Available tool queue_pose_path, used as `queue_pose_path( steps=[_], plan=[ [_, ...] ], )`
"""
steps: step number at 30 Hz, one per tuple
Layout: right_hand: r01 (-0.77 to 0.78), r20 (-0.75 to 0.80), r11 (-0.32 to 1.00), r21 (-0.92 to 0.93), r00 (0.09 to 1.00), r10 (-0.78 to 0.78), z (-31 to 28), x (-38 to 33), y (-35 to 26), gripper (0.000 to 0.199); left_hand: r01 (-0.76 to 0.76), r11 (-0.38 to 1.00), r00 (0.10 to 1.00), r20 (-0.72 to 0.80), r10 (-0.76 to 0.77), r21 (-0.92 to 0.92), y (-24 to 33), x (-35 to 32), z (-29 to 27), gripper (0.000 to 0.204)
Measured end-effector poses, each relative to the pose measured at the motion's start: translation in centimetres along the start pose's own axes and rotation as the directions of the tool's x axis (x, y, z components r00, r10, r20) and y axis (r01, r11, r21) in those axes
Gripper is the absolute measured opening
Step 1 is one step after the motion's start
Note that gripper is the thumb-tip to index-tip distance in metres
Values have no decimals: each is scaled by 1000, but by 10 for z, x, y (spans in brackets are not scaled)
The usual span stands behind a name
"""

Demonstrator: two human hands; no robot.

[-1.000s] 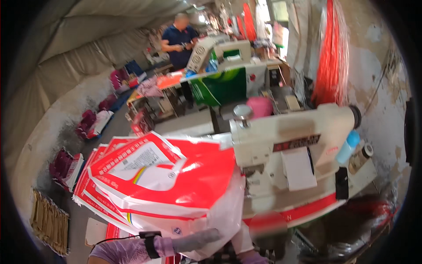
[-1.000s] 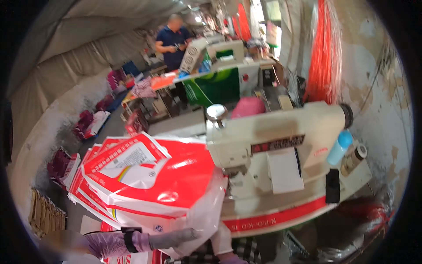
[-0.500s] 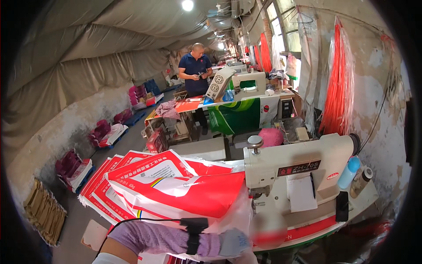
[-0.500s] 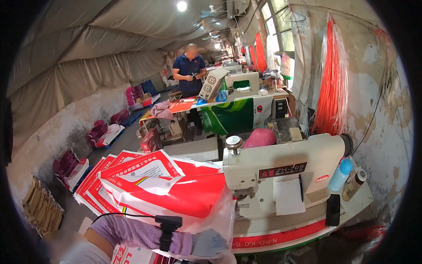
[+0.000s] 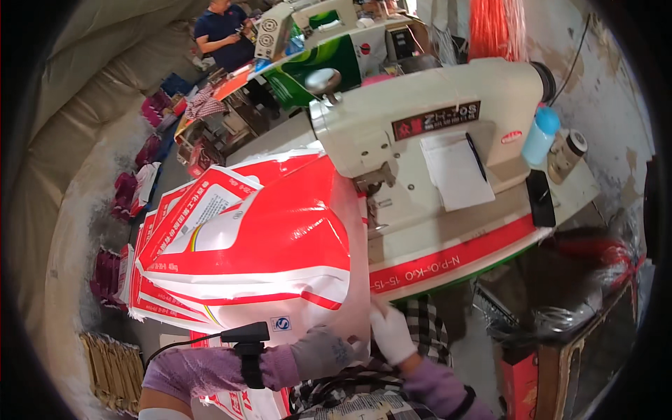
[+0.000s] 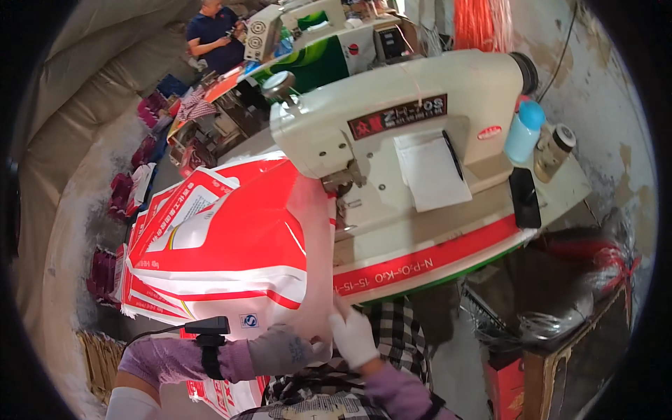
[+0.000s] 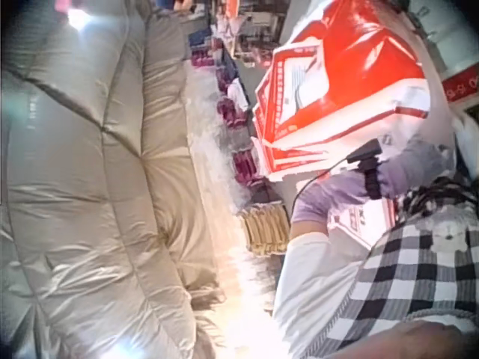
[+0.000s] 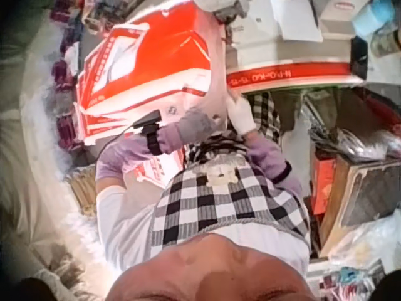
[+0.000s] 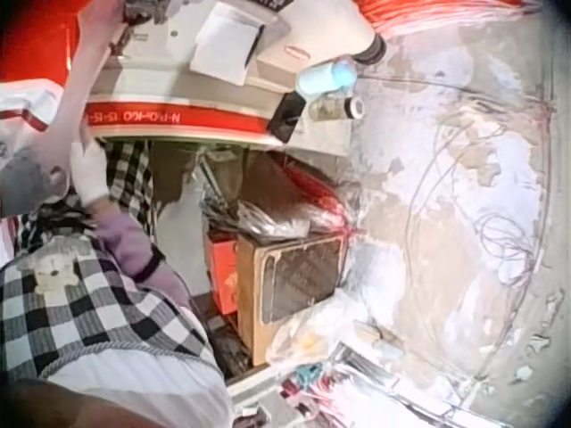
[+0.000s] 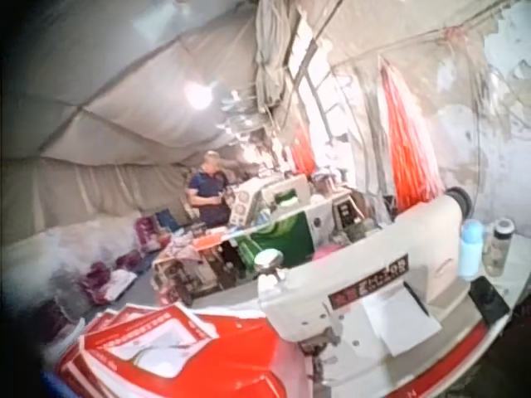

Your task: Sewing plastic liners into woven fertilizer bags using an industrial sewing machine.

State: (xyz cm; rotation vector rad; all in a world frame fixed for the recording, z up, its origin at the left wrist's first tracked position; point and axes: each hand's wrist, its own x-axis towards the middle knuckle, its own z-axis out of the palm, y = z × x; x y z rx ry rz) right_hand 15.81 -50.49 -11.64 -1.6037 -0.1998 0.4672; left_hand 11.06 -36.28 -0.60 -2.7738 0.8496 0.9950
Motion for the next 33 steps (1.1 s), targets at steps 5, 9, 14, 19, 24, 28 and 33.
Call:
queue_pose_path(
  steps=[5,9,14,19,24,28,33],
  plan=[
    [-24,-161,911,-413,986,-47,24,44,8,58,-232,968,970,53,238,-96,-11,18,-22,26],
    [13,-106,783,-622,989,-101,12,11,3,77,-385,923,923,9,385,23,-81,31,-95,28],
    [211,-58,654,-727,929,-365,-1,71,-4,41,-71,801,993,114,3,594,-152,41,-200,10],
    [111,47,460,-881,988,-148,38,172,-38,16,-206,915,947,163,275,-346,-90,-3,-90,33],
    [-54,-156,613,-788,981,-115,24,179,-7,20,-428,895,882,-271,384,-125,-39,33,-91,36],
    [-152,-49,685,-712,985,167,17,125,-28,40,43,918,998,59,-22,-393,-66,-22,-92,37],
    [-29,-5,971,239,999,31,6,77,-13,41,139,-295,960,201,-193,-945,-48,-19,-8,48]
  ],
)
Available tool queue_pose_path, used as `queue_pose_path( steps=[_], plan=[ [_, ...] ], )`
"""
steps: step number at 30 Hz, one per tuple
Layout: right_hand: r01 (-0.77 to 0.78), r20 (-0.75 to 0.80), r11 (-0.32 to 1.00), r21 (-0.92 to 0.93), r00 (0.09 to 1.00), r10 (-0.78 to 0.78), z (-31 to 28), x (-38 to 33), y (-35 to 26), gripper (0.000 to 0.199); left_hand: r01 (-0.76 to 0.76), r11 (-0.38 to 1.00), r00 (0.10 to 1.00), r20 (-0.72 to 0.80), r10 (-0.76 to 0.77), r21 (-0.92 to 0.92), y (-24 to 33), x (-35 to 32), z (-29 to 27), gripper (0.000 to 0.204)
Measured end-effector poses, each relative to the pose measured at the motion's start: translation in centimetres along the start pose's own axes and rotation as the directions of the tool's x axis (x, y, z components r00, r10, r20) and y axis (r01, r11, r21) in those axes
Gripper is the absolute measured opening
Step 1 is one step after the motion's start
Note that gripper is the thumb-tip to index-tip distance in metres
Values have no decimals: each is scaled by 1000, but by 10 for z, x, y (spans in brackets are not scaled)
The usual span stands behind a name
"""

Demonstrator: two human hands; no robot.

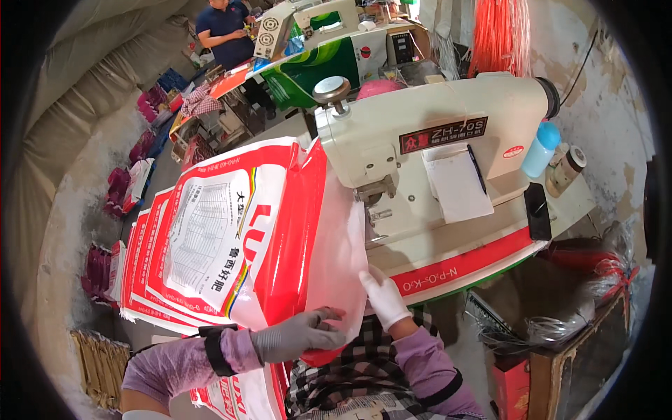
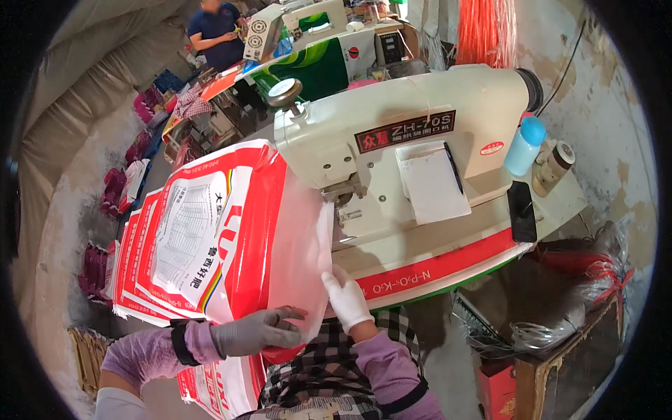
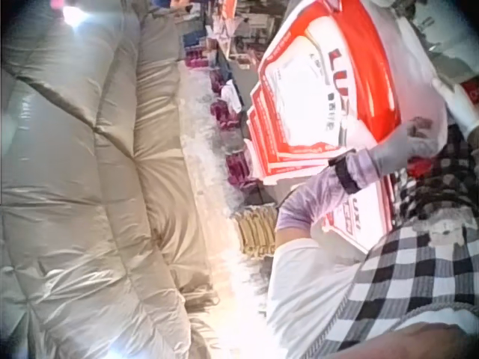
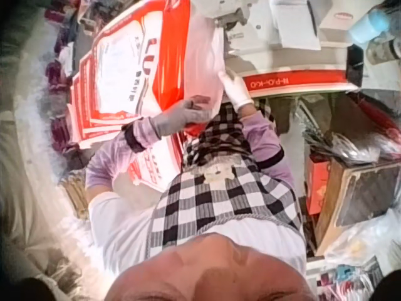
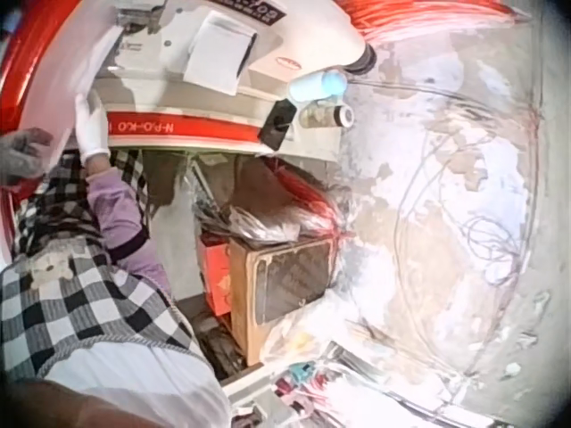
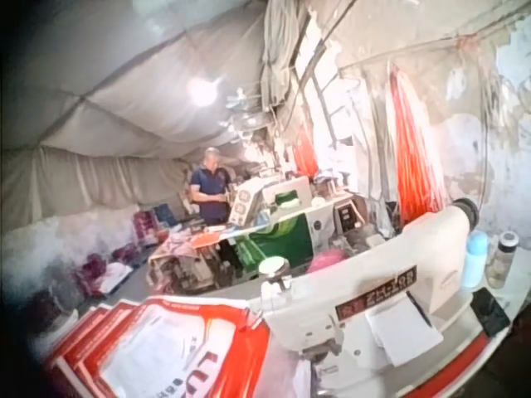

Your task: Sewing plastic liners into woven fertilizer bags using an industrial sewing machine.

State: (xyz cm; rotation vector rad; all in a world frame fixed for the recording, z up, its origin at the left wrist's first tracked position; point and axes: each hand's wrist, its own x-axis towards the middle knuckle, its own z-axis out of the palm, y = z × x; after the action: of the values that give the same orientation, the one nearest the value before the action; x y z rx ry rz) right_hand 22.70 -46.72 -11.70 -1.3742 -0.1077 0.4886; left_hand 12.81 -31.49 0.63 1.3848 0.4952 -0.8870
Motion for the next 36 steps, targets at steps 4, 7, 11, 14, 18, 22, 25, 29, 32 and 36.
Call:
queue_pose_path(
  steps=[4,7,11,14,18,22,25,29,32,36],
  plan=[
    [-212,68,934,288,977,201,-11,-3,36,39,86,921,986,98,-132,379,34,15,13,37],
    [82,199,996,32,976,-87,-4,-35,45,34,-188,-420,730,412,545,888,39,34,14,25],
    [-7,231,999,-33,973,15,1,-106,19,37,-338,-527,348,624,700,780,27,51,24,18],
    [-17,145,932,-363,987,75,-8,-125,1,40,-343,-242,898,393,201,908,-7,24,43,17],
    [182,161,576,-797,983,-88,-11,-55,-11,49,-267,-258,873,346,343,929,-35,18,53,19],
    [0,-96,493,-870,981,-168,12,17,-11,64,-463,-336,789,554,265,820,-17,28,65,10],
    [49,38,295,-954,998,-42,14,-11,16,81,-447,-343,762,552,338,826,42,29,34,7],
    [24,19,201,-979,1000,-25,12,18,3,62,-182,-618,983,162,-89,765,193,-11,-28,6],
    [-17,-64,300,-954,987,-149,20,93,3,22,-664,-272,674,715,187,697,153,-53,-31,16],
    [-162,-175,340,-926,985,-8,26,128,4,22,-499,-362,861,498,-105,787,-18,42,90,13]
  ],
)
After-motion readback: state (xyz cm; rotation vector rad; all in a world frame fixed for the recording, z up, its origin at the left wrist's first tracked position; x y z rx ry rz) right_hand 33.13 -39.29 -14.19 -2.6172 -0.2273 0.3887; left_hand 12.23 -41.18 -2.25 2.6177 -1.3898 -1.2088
